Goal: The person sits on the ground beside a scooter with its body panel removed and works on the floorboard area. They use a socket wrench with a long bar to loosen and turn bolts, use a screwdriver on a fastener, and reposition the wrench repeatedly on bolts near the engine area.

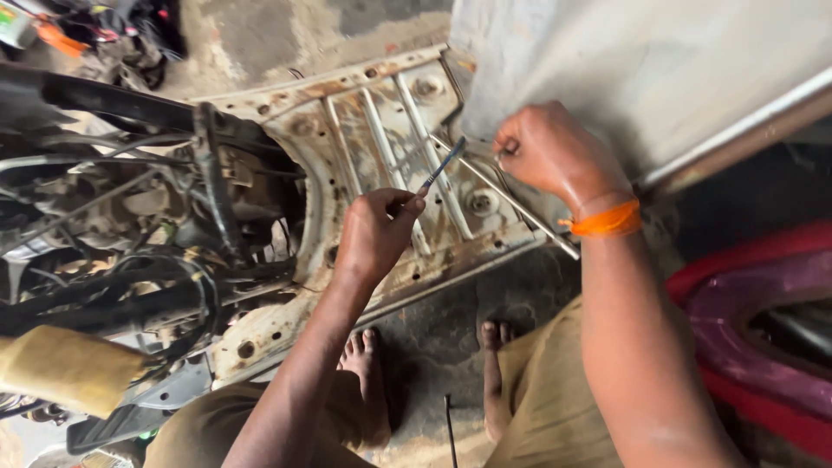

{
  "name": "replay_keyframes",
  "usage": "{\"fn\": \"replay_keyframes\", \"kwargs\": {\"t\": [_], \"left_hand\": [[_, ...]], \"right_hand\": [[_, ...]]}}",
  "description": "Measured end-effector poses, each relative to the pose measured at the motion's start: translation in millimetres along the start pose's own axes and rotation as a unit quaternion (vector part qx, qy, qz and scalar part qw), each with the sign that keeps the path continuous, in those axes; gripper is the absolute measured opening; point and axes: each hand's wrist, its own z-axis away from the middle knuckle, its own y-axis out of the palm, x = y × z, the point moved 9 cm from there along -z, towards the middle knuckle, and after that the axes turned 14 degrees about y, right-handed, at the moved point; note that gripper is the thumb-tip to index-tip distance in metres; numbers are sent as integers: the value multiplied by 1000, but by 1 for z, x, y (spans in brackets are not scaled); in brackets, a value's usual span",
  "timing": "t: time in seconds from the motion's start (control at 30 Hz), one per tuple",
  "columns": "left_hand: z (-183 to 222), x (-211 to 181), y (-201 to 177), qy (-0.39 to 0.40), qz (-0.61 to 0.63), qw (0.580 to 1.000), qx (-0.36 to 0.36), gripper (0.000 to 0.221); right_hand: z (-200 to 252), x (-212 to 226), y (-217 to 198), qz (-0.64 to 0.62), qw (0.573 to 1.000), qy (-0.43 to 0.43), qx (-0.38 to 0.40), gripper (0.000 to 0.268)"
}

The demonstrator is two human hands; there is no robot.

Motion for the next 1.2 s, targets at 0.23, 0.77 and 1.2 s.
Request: {"fn": "replay_keyframes", "kwargs": {"t": [0.23,0.77,1.2], "left_hand": [[2,-3,-3,-77,155,985,-20,25],[2,-47,-43,31,11,994,-102,22],[12,-79,-47,148,-125,971,-142,19]], "right_hand": [[-12,-4,8,-45,998,42,-2,20],[-15,-7,2,-527,838,51,132,15],[-12,-4,4,-578,797,37,171,12]]}}
